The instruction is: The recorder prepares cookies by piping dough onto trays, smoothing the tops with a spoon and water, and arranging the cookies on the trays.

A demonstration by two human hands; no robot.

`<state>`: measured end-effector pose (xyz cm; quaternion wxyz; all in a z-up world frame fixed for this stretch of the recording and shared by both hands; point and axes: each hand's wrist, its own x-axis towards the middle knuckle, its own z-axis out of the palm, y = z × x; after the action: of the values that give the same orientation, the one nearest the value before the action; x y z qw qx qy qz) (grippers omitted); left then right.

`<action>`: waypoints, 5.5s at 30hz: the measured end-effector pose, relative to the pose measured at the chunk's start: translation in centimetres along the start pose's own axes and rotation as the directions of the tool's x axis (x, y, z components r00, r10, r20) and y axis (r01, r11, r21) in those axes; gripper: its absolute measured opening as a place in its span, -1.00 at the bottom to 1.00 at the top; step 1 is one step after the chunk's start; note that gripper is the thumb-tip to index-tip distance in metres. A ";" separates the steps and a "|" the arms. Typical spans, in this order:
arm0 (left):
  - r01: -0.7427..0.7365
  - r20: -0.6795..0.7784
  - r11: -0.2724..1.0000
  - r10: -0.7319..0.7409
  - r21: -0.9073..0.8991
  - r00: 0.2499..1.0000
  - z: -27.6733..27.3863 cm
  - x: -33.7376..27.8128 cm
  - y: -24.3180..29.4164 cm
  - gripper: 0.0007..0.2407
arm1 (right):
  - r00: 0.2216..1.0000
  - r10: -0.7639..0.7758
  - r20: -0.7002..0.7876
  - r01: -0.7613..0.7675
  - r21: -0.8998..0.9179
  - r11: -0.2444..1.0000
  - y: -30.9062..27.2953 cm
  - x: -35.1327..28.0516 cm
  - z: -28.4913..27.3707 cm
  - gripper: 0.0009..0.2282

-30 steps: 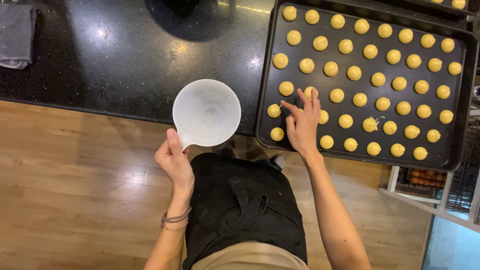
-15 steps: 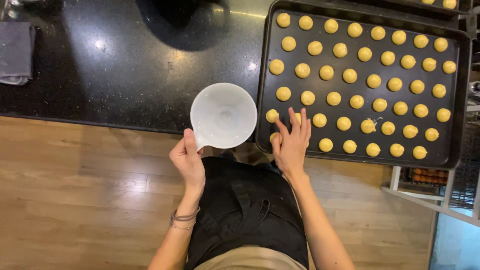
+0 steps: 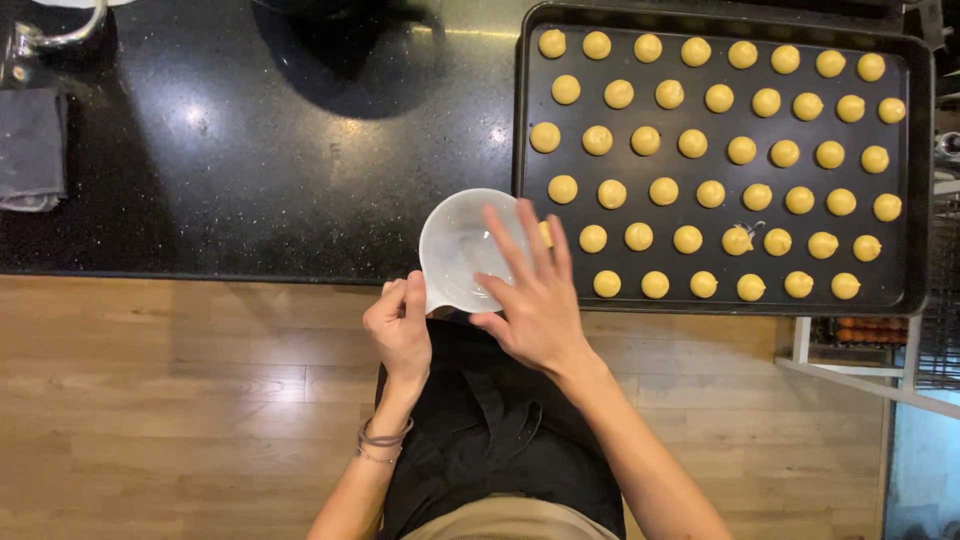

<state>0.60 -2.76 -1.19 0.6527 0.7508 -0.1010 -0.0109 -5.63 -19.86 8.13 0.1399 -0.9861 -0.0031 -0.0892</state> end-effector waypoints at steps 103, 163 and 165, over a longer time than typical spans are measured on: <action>0.213 -0.224 0.964 -0.245 -0.160 0.943 21.6 -17.3 6.1 -0.62 | 0.769 0.583 -0.263 -0.598 0.028 0.801 30.8 -23.8 -1.5 -0.55; 0.216 0.161 0.958 -0.187 -0.188 0.969 33.4 -15.6 7.8 -0.66 | 0.709 0.519 -0.478 -0.423 0.300 0.855 35.9 -28.8 -11.0 -0.56; 0.239 0.090 0.935 -0.223 -0.262 0.971 32.5 -15.2 6.1 -0.61 | 0.798 0.531 -0.284 -0.563 -0.040 0.825 39.4 -30.3 -7.6 -0.58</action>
<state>-19.90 -32.76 -1.75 0.7400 0.6605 -0.0288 -0.1236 -35.55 -59.24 -0.88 0.0985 -0.9309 0.3060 -0.1736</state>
